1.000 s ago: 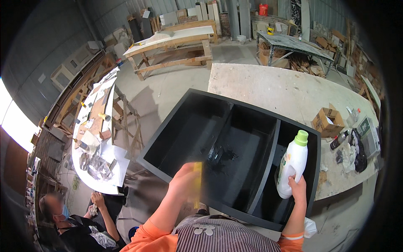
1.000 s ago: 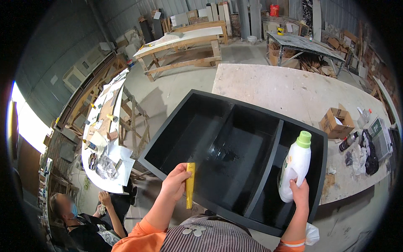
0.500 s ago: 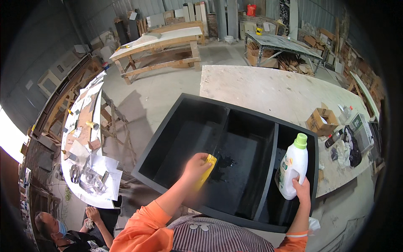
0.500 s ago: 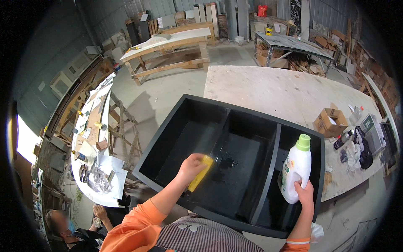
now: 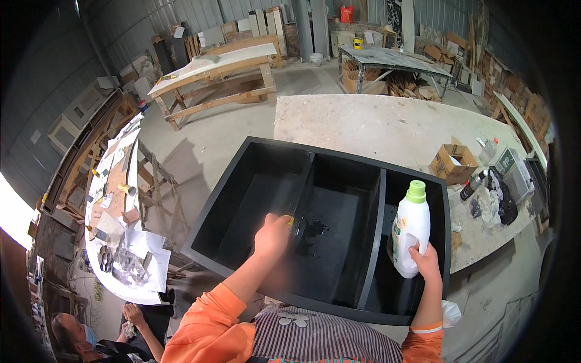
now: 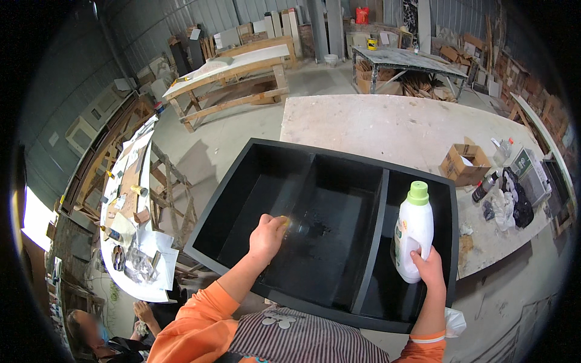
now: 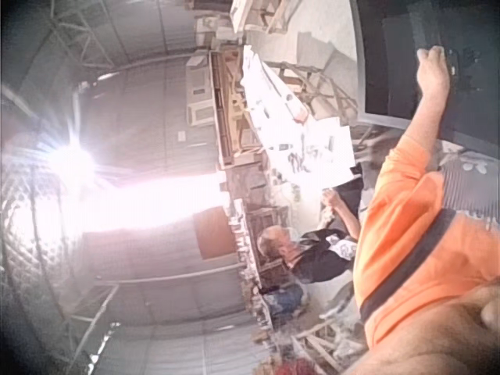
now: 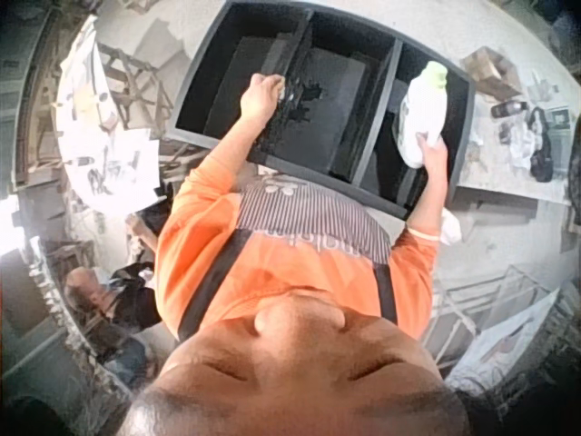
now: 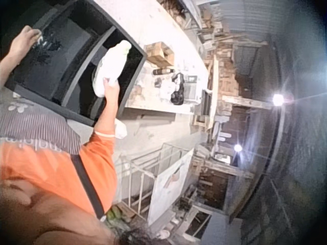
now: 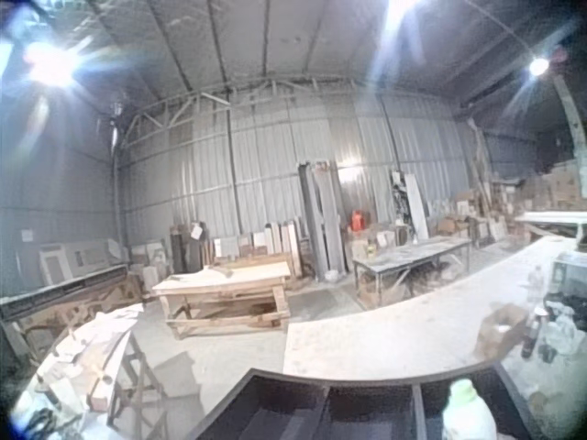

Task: The person cleans the interior of a black three-compartment cabinet. They wipe the surfaces with a cloth, apply liquid from a white bottle, and continue scrubbing with a yellow sponge. The person also briefly handles a black plastic bag and a small white stick before resuming cleaning.

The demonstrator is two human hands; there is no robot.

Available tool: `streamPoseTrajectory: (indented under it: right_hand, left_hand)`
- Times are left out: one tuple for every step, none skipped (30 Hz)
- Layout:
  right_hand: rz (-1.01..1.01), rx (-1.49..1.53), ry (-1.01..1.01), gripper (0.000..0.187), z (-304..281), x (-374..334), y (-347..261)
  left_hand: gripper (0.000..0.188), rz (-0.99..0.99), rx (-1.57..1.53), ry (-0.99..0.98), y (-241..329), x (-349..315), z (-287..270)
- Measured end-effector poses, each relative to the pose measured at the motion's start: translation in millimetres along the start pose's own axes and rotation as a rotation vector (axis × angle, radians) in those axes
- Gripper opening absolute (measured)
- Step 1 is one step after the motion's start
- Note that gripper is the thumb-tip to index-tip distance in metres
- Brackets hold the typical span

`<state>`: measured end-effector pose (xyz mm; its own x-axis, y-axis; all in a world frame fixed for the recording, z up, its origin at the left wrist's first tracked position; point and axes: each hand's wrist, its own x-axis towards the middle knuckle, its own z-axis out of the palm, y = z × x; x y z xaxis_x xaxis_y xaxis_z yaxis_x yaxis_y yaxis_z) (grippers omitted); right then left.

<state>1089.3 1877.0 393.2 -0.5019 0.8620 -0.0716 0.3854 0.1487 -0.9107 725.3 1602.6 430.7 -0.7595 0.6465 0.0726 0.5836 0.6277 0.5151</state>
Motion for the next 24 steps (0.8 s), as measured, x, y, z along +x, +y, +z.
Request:
streamPoseTrajectory:
  right_hand:
    - [0.017,-0.028,-0.01,0.027,0.5,-0.6,-2.6]
    - [0.032,-0.054,-0.019,0.028,-0.1,-1.7,-5.3]
    - [0.048,-0.086,-0.026,0.028,-0.3,-2.0,-8.2]
    - [0.058,-0.066,-0.025,0.031,0.6,-2.8,-10.6]
    - [0.029,-0.076,-0.038,0.032,0.9,-3.2,-13.0]
    - [0.016,-0.097,-0.048,0.032,0.2,-4.8,-14.8]
    - [0.009,-0.126,-0.051,0.033,-0.3,-6.4,-16.1]
    - [0.021,-0.127,-0.05,0.034,0.1,-7.1,-17.1]
    - [0.026,-0.11,-0.049,0.034,0.4,-7.7,-17.7]
    - [0.025,-0.074,-0.049,0.034,1.2,-8.1,-18.0]
    - [0.02,-0.058,-0.046,0.034,1.0,-9.1,-18.4]
    - [0.023,-0.056,-0.049,0.035,0.9,-9.5,-18.9]
    - [0.043,-0.067,-0.046,0.035,1.2,-10.0,-19.6]
    - [0.051,-0.081,-0.042,0.036,1.5,-10.5,-20.6]
    - [0.062,-0.114,-0.033,0.036,1.6,-10.4,-22.3]
    - [0.059,-0.095,-0.039,0.036,1.9,-11.0,-24.1]
    - [0.06,-0.095,-0.041,0.036,2.0,-11.8,-26.1]
    - [0.058,-0.104,-0.041,0.037,2.4,-11.9,-28.4]
    - [0.041,-0.11,-0.045,0.037,2.7,-12.4,-30.4]
    - [0.025,-0.126,-0.045,0.037,2.9,-14.0,-31.9]
    - [0.015,-0.153,-0.042,0.037,3.3,-14.9,-33.1]
    - [0.008,-0.131,-0.039,0.037,3.8,-15.0,-33.8]
    - [0.009,-0.122,-0.034,0.037,4.2,-15.2,-33.9]
    - [0.007,-0.121,-0.029,0.037,4.7,-15.5,-33.3]
  left_hand:
    - [0.026,0.031,0.053,-0.022,0.6,-0.1,-1.5]
    - [0.026,0.049,0.112,-0.054,0.8,0.4,-2.4]
    - [0.026,0.068,0.173,-0.086,-0.1,0.4,-3.1]
    - [0.027,0.109,0.186,-0.08,-1.7,0.2,-3.6]
    - [0.029,0.15,0.201,-0.082,-4.2,-0.8,-3.7]
    - [0.031,0.195,0.222,-0.088,-7.4,-3.3,-3.7]
    - [0.034,0.234,0.212,-0.081,-10.9,-6.9,-3.5]
    - [0.037,0.279,0.206,-0.072,-14.7,-10.1,-3.9]
    - [0.041,0.308,0.208,-0.085,-18.5,-12.6,-4.7]
    - [0.05,0.343,0.191,-0.131,-22.3,-15.5,-6.5]
    - [0.052,0.39,0.209,-0.132,-25.0,-18.8,-8.5]
    - [0.054,0.441,0.22,-0.121,-26.7,-23.9,-10.5]
    - [0.056,0.462,0.231,-0.134,-27.3,-27.4,-13.0]
    - [0.066,0.432,0.246,-0.247,-27.6,-29.8,-16.4]
    - [0.069,0.429,0.296,-0.274,-26.1,-32.3,-18.7]
    - [0.071,0.419,0.342,-0.294,-24.6,-36.1,-21.3]
    - [0.074,0.407,0.387,-0.313,-22.2,-38.2,-23.0]
    - [0.08,0.388,0.365,-0.339,-19.7,-37.6,-23.9]
    - [0.08,0.407,0.395,-0.32,-17.2,-37.0,-23.8]
    - [0.08,0.43,0.43,-0.297,-14.6,-35.4,-22.6]
    - [0.08,0.456,0.47,-0.271,-12.5,-33.1,-20.6]
    - [0.08,0.469,0.482,-0.247,-10.7,-29.8,-17.8]
    - [0.08,0.482,0.497,-0.221,-9.3,-25.0,-14.3]
    - [0.08,0.499,0.518,-0.187,-8.3,-20.4,-10.8]
